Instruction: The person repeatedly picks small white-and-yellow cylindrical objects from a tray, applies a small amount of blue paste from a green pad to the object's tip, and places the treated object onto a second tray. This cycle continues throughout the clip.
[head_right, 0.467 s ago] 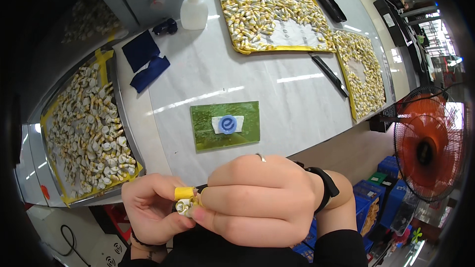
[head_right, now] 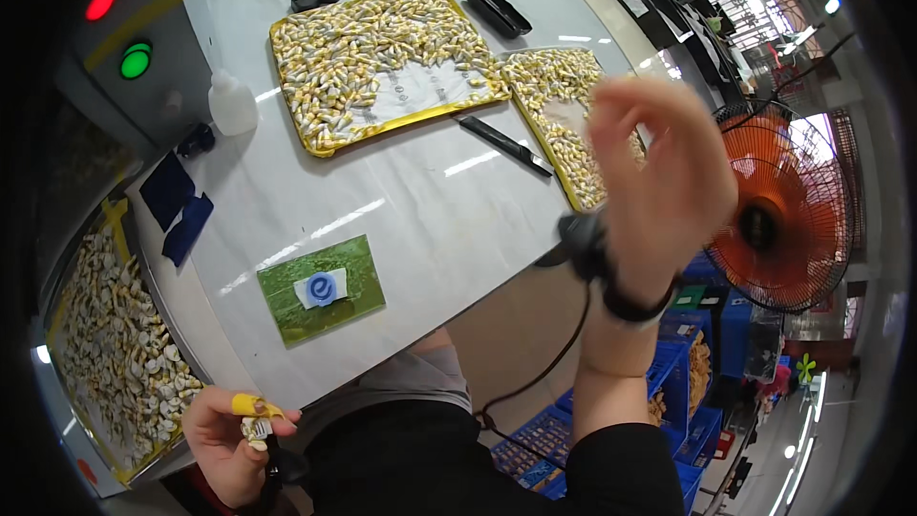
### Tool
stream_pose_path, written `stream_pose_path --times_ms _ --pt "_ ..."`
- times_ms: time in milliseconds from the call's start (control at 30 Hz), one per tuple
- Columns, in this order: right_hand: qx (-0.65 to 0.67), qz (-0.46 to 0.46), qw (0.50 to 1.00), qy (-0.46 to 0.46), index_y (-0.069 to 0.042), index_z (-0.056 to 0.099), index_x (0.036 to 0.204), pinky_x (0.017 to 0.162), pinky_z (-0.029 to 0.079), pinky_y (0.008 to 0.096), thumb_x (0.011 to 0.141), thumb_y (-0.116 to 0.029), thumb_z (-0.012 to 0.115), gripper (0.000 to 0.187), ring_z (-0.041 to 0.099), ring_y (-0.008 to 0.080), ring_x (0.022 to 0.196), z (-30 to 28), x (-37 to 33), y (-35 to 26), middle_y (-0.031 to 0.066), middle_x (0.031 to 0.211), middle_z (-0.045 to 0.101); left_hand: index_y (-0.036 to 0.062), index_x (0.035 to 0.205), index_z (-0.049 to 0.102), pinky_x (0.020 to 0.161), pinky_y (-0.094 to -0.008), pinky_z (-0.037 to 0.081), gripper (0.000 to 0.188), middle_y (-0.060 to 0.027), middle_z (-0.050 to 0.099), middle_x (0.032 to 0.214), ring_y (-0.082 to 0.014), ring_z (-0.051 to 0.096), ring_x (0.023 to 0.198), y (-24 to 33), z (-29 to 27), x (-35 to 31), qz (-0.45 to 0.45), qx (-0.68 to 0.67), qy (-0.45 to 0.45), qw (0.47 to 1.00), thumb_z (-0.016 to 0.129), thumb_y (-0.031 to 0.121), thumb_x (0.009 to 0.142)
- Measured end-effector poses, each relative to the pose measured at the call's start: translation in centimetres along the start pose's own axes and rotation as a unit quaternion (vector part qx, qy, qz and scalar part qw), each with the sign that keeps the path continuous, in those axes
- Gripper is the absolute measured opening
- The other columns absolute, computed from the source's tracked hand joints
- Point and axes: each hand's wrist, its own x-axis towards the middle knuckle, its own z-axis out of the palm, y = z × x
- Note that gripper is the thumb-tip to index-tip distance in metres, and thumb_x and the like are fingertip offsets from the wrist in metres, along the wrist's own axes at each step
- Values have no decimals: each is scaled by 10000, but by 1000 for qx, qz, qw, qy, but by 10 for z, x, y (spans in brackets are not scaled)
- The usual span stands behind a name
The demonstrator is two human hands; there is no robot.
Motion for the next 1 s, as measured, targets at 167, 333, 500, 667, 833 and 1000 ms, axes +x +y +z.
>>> stream_pose_path --times_ms 167,333,500,667,833,1000 --pt "-196 119 906 -355 -28 657 907 645 473 279 782 -135 639 165 607 153 704 -26 23 199 83 805 659 -90 927 590 778 -380 534 316 -199 648 859 -246 668 788 -1 11 5 25 -24 -38 999 767 35 696" --pt "-230 184 876 -383 -4 641 864 660 478 308 760 -140 660 172 612 205 728 2 9 241 113 780 647 -95 930 612 748 -345 530 313 -207 655 869 -239 667 785 3 10 4 10 -2 -60 998 766 13 681" --pt "-264 121 871 -396 -6 632 840 655 475 311 778 -108 637 119 604 240 706 -2 11 249 147 756 632 -93 932 611 740 -338 534 314 -209 656 866 -239 668 782 4 1 1 24 2 -58 998 766 15 681" --pt "-231 149 898 -343 5 643 854 604 445 307 823 -111 619 122 574 198 635 -14 20 223 118 712 623 -102 926 607 759 -351 538 308 -208 654 863 -244 670 785 2 -3 -2 25 -23 -39 999 761 13 686" --pt "62 200 908 -362 17 664 948 624 427 187 876 -35 558 138 549 56 707 14 7 106 26 764 634 -102 946 606 775 -363 538 321 -208 654 881 -253 670 805 2 -5 0 18 -33 -42 998 757 -11 679" --pt "209 66 823 -524 -15 681 898 613 468 258 747 53 645 169 612 170 706 52 -37 1 85 806 654 -101 972 603 791 -358 535 331 -198 652 922 -249 665 839 0 -8 1 32 -52 -47 997 753 -24 688"
